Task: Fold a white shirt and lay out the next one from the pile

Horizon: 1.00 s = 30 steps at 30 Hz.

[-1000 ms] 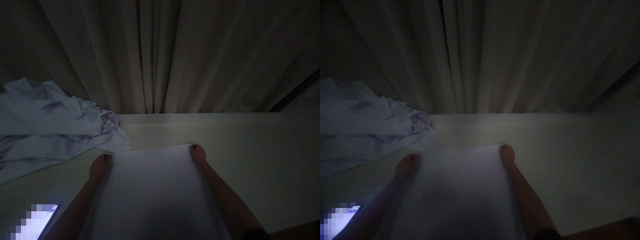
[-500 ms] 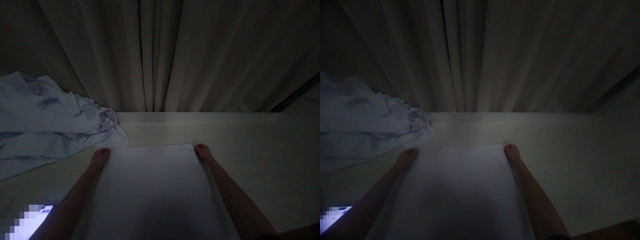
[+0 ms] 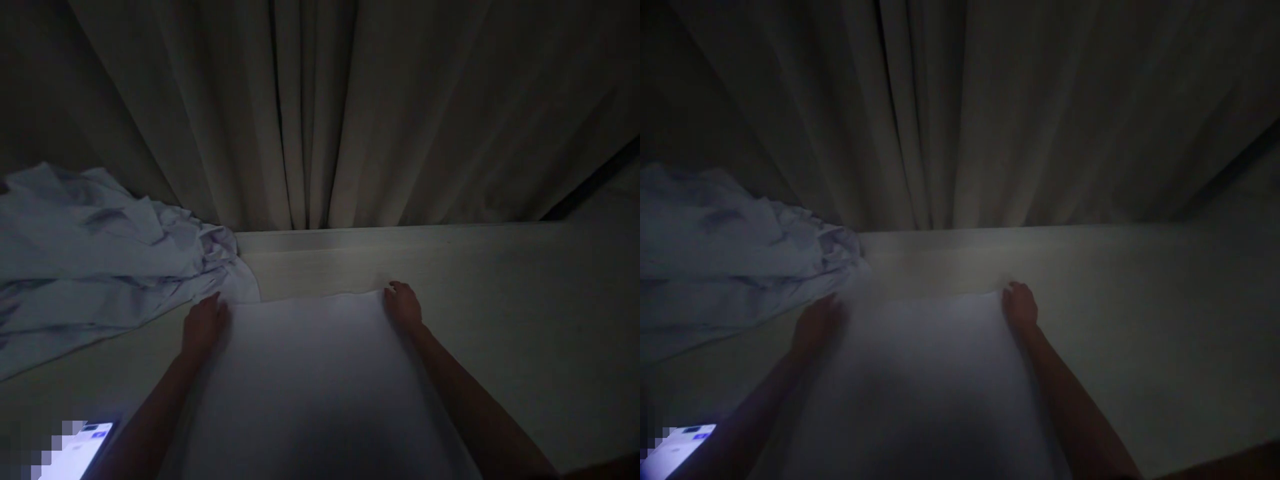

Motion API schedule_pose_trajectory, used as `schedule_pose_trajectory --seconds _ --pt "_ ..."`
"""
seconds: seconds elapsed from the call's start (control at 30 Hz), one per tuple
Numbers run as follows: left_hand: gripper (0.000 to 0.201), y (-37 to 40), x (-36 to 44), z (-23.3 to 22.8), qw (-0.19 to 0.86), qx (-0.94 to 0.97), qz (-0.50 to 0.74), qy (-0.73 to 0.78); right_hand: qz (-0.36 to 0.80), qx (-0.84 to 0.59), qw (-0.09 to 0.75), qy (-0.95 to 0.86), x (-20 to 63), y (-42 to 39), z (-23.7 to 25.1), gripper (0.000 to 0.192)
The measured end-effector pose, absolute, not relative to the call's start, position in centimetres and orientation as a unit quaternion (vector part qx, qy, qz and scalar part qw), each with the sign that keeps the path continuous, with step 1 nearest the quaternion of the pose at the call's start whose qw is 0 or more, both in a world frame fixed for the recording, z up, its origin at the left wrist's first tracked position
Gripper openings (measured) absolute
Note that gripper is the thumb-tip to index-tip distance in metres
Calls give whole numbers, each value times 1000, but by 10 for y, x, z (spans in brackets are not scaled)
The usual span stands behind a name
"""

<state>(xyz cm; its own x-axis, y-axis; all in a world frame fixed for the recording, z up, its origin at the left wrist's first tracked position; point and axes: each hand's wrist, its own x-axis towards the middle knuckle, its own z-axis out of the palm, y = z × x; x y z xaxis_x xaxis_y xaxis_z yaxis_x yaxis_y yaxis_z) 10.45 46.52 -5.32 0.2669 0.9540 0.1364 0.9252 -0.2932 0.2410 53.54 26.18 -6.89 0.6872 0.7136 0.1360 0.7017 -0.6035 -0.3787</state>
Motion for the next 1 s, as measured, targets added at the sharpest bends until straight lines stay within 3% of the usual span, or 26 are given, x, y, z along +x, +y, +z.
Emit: schedule_pose_trajectory --seconds 0.17,0.3,0.43,0.6,0.77,1.0 --pt "54 422 123 -72 -23 864 92 494 -40 -830 129 -542 493 259 -80 55" --pt "59 417 117 -109 -68 872 75 479 -44 -831 74 -550 486 257 -105 60" --pt "63 427 111 -129 -71 872 79 478 -42 -828 85 -552 495 258 -114 61" --pt "62 413 119 -100 -77 867 102 481 -48 -826 122 -548 484 249 -92 59" --pt "63 316 79 -82 -66 870 127 473 -82 -805 165 -564 441 160 -93 57" --pt "55 196 -3 -136 -56 871 81 482 -71 -823 150 -543 409 29 -138 54"
